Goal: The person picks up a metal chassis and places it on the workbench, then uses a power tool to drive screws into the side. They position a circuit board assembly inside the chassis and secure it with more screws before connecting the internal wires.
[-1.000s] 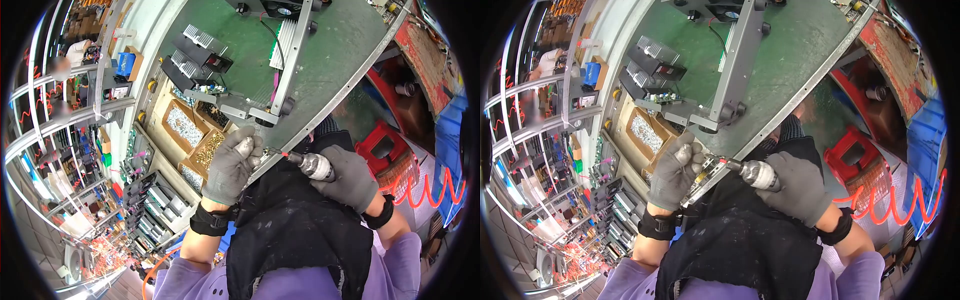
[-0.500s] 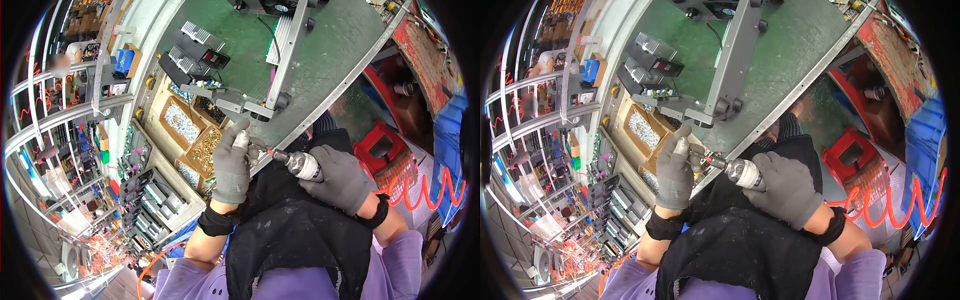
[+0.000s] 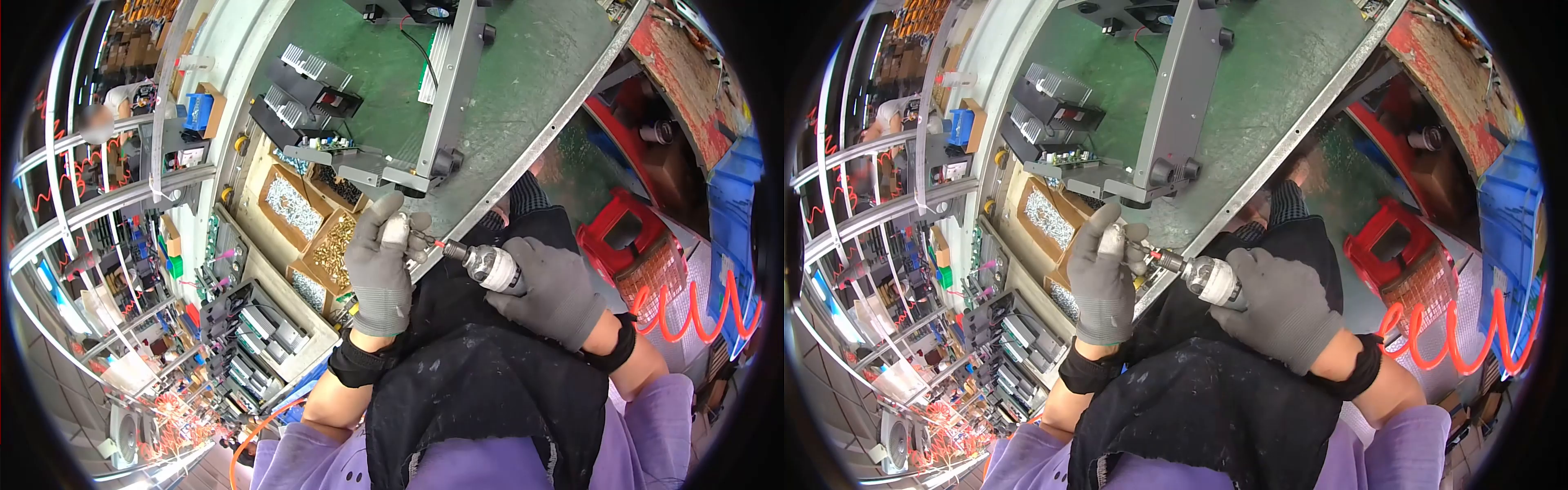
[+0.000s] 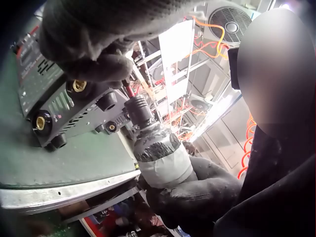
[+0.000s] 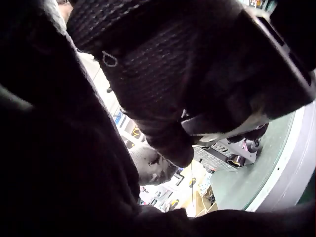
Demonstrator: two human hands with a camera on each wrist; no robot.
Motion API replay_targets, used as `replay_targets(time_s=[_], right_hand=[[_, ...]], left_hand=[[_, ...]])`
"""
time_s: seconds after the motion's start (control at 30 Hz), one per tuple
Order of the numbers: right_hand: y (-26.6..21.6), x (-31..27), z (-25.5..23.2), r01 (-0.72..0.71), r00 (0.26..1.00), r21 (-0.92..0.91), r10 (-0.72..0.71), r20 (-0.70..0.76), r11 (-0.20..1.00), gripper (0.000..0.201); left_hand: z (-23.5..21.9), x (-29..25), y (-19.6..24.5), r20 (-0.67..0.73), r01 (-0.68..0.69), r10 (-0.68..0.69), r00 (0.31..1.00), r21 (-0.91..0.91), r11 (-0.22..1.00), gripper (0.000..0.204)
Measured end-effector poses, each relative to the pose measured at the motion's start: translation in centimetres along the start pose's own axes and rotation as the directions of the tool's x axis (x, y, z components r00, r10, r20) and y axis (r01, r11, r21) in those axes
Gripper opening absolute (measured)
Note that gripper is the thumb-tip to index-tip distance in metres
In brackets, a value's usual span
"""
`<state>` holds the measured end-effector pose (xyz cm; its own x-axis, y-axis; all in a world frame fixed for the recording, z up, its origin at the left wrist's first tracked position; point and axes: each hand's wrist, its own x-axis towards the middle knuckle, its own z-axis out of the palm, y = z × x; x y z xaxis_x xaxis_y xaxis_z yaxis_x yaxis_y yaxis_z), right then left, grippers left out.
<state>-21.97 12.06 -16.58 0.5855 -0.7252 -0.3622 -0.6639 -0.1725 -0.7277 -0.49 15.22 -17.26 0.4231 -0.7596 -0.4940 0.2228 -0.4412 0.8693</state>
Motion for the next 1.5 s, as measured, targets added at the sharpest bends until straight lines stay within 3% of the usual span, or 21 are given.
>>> replay_targets(time_s=[0.03, 0.1, 0.2, 0.27, 0.3, 0.37, 0.5, 0.57, 0.63, 0.87, 0.97, 1.07, 1.1, 1.2, 1.43, 1.5], right_hand=[[0.0, 0.1, -0.3, -0.003, 1.000, 0.003, 0.003, -0.002, 1.000, 0.044], [0.1, 0.3, -1.0, -0.113, 0.979, 0.225, 0.069, 0.192, 0.968, 0.041], [0.3, 0.5, -1.9, -0.130, 0.982, 0.225, 0.094, 0.163, 0.966, 0.039], [1.3, 0.8, -1.6, -0.155, 0.985, 0.212, 0.134, 0.110, 0.965, 0.039], [1.8, 1.0, -1.5, -0.179, 0.984, 0.196, 0.171, 0.058, 0.964, 0.039], [2.3, 1.3, -1.5, -0.192, 0.981, 0.166, 0.186, 0.047, 0.967, 0.040], [2.8, 2.1, -0.9, -0.110, 0.993, 0.120, 0.115, -0.036, 0.987, 0.038], [2.7, 2.4, -0.9, -0.080, 0.995, 0.108, 0.085, -0.045, 0.991, 0.038], [2.6, 2.6, -0.8, -0.062, 0.993, -0.077, 0.054, -0.102, 0.995, 0.038], [2.6, 3.0, -1.6, -0.025, 0.992, -0.283, -0.011, -0.125, 0.959, 0.037], [2.7, 3.1, -1.8, -0.009, 0.986, -0.291, -0.040, -0.162, 0.957, 0.038], [2.9, 3.2, -2.2, 0.009, 0.996, -0.344, -0.041, -0.085, 0.939, 0.048], [2.9, 3.2, -2.1, 0.021, 0.993, -0.357, -0.061, -0.101, 0.934, 0.048], [2.8, 3.3, -2.2, 0.036, 0.990, -0.385, -0.087, -0.114, 0.922, 0.048], [2.3, 3.4, -2.0, 0.026, 0.981, -0.434, -0.106, -0.162, 0.901, 0.043], [2.4, 3.3, -2.3, 0.030, 0.974, -0.437, -0.124, -0.189, 0.899, 0.042]], left_hand=[[0.2, -0.1, -0.1, 0.014, -0.051, 0.051, 0.999, 0.012, 0.999, 0.036], [0.4, -0.3, -0.3, 0.033, -0.099, 0.098, 0.995, 0.026, 0.995, 0.035], [0.7, -0.1, -0.3, 0.120, -0.005, 0.021, 0.993, -0.128, 0.992, 0.037], [0.3, 0.6, 0.2, 0.103, 0.225, -0.204, 0.974, -0.285, 0.932, 0.044], [0.0, 1.1, 0.5, 0.103, 0.224, -0.203, 0.974, -0.284, 0.932, 0.044], [-0.7, 2.2, 1.0, 0.167, 0.365, -0.339, 0.926, -0.163, 0.917, 0.052], [-0.7, 4.1, 1.5, 0.196, 0.439, -0.421, 0.886, -0.056, 0.897, 0.045], [-0.1, 4.3, 1.5, 0.148, 0.428, -0.419, 0.896, -0.032, 0.903, 0.042], [0.1, 4.4, 1.5, 0.110, 0.405, -0.405, 0.908, 0.017, 0.914, 0.046], [-0.2, 4.4, 1.5, 0.068, 0.402, -0.407, 0.911, 0.067, 0.913, 0.042], [-1.4, 4.8, 1.6, 0.179, 0.425, -0.438, 0.881, 0.109, 0.899, 0.041], [-2.4, 3.8, 1.1, 0.377, 0.348, -0.322, 0.869, 0.000, 0.938, 0.033], [-2.9, 3.7, 0.6, 0.378, 0.349, -0.322, 0.868, -0.002, 0.937, 0.033], [-4.1, 3.8, -0.4, 0.369, 0.348, -0.414, 0.832, 0.234, 0.908, 0.031], [-2.1, 3.9, -0.3, 0.331, 0.394, -0.438, 0.836, 0.195, 0.898, 0.031], [-1.2, 4.2, -0.7, 0.370, 0.485, -0.510, 0.777, 0.165, 0.859, 0.034]])
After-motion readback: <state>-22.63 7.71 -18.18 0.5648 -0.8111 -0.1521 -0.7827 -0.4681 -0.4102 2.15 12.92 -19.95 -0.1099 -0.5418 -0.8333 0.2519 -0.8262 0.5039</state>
